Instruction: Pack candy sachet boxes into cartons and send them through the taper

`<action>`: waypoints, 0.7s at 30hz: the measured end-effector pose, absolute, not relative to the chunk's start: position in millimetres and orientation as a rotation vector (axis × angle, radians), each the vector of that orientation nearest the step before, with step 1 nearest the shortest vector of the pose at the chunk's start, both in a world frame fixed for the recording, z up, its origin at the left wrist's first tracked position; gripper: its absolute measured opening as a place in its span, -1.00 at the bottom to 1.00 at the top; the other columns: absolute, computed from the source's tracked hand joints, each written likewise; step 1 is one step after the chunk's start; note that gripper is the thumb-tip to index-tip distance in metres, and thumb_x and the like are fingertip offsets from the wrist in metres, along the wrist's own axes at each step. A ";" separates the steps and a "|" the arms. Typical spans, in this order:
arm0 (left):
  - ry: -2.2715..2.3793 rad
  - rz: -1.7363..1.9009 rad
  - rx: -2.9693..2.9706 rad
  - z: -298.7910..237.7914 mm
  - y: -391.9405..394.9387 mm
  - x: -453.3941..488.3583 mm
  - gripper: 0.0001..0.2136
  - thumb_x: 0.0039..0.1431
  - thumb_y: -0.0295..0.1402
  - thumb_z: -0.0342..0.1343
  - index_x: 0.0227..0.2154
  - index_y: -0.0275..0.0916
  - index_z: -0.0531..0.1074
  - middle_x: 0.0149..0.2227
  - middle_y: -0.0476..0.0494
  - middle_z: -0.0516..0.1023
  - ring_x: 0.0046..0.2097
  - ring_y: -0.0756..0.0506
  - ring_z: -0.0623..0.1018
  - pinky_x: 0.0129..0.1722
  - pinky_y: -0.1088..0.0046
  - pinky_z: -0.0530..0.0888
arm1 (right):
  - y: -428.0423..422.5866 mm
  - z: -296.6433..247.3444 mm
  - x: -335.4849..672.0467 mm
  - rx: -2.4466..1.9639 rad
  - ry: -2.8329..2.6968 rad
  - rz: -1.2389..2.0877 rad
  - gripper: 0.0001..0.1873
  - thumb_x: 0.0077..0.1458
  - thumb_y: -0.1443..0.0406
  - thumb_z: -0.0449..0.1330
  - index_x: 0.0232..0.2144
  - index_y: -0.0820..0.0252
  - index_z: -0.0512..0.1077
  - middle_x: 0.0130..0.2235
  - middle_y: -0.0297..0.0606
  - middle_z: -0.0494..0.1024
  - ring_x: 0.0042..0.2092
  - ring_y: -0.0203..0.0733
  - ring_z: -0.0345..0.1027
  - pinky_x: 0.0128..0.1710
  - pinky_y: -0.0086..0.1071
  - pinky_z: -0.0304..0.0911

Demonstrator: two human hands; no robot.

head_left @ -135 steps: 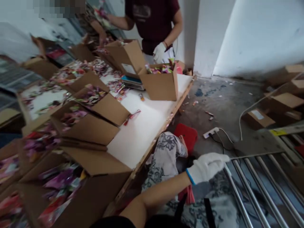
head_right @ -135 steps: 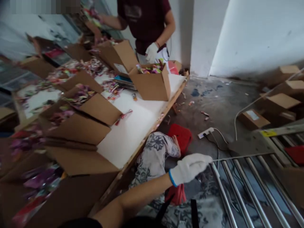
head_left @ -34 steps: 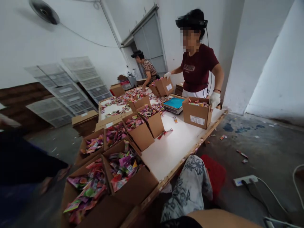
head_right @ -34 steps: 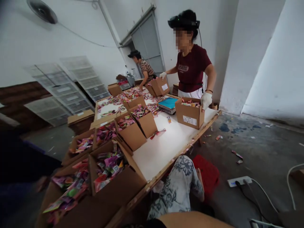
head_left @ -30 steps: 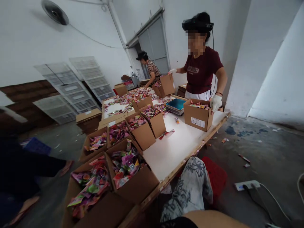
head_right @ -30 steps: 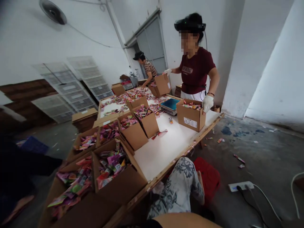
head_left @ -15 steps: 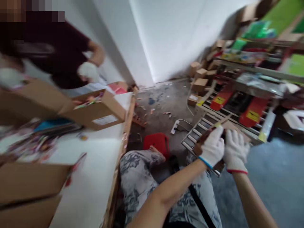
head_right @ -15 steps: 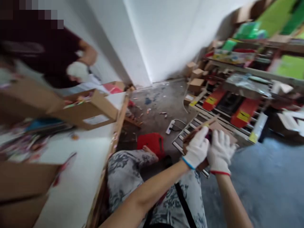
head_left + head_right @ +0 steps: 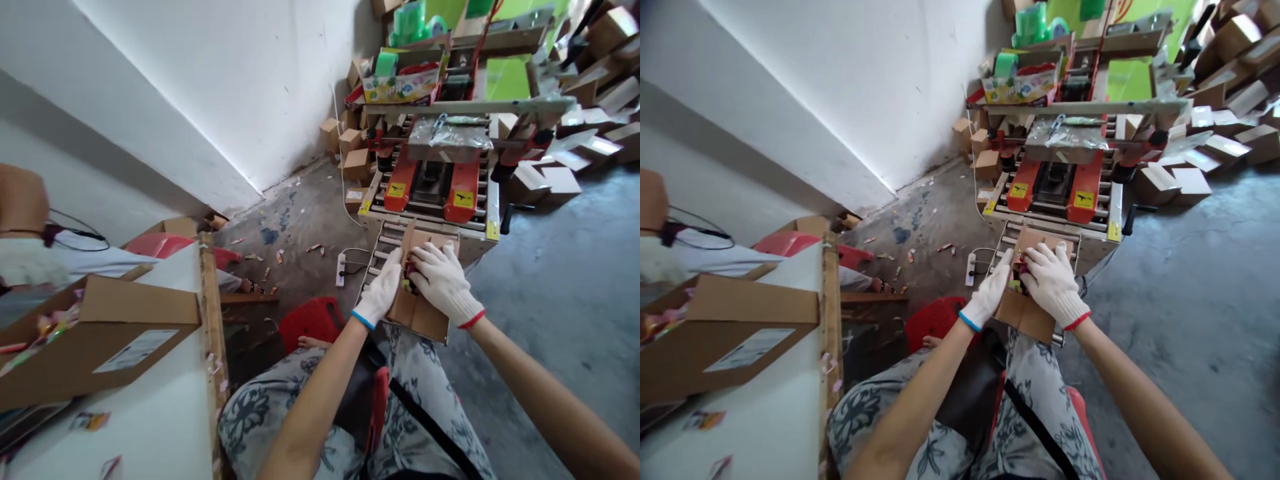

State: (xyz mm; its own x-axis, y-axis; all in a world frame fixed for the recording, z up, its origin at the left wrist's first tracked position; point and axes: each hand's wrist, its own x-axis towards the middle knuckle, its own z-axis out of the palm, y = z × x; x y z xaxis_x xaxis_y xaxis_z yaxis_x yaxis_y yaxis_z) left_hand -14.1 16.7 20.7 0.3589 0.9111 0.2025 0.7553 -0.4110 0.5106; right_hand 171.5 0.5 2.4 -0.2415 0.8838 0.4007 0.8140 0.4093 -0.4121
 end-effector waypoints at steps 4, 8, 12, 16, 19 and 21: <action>1.530 0.450 2.145 18.5 -0.8 0.8 -0.49 0.38 -0.10 -0.05 0.35 0.02 0.21 0.48 -0.10 -0.04 0.32 -0.30 0.36 0.29 0.14 0.36 | -3.2 -13.6 173.7 -1.503 -1.483 0.173 -0.61 0.27 0.24 0.01 0.08 0.22 0.40 0.17 0.01 0.41 0.25 0.05 0.22 0.30 0.07 0.08; 1.653 0.316 2.258 22.6 1.7 17.2 -0.48 0.32 -0.15 0.04 0.33 0.08 0.24 0.50 -0.11 -0.16 0.31 -0.52 0.30 0.19 -0.22 0.37 | 9.3 -19.5 173.4 -1.707 -1.547 0.087 -0.48 0.26 0.20 0.06 0.21 0.30 0.28 0.29 0.11 0.27 0.34 0.20 0.05 0.31 0.18 -0.01; 1.598 0.318 2.097 21.7 15.0 17.2 -0.48 0.30 -0.19 0.06 0.31 0.09 0.27 0.50 -0.11 -0.18 0.31 -0.47 0.33 0.22 -0.17 0.37 | 1.9 -6.3 166.8 -1.810 -1.839 0.030 -0.46 0.33 0.18 -0.03 0.25 0.35 0.27 0.34 0.15 0.21 0.37 0.33 -0.05 0.30 0.31 -0.15; 1.370 0.606 1.803 10.5 22.0 -0.2 -0.54 0.36 -0.27 -0.02 0.30 -0.08 0.32 0.44 -0.09 0.08 0.41 -0.21 0.21 0.41 0.18 0.16 | -54.6 -1.0 145.4 -1.672 -2.141 0.090 -0.14 0.18 -0.11 0.12 0.32 0.36 0.18 0.38 0.23 0.11 0.39 0.42 -0.13 0.29 0.41 -0.42; 1.213 0.778 1.676 0.5 12.2 -13.2 -0.52 0.37 -0.27 -0.03 0.32 -0.14 0.27 0.39 -0.06 0.22 0.41 -0.10 0.19 0.44 0.22 0.06 | -71.1 -5.0 139.5 -1.582 -2.297 0.131 -0.06 0.04 -0.12 0.25 0.32 0.28 0.20 0.37 0.23 0.13 0.36 0.43 -0.08 0.27 0.44 -0.55; 1.249 0.867 1.569 -3.1 -4.2 -20.0 -0.50 0.37 -0.24 -0.01 0.33 -0.17 0.24 0.39 -0.09 0.21 0.38 -0.11 0.26 0.43 0.21 0.13 | -49.4 -6.7 153.1 -1.520 -2.353 0.113 -0.15 0.07 -0.05 0.25 0.30 0.23 0.23 0.36 0.17 0.17 0.35 0.38 -0.04 0.27 0.41 -0.44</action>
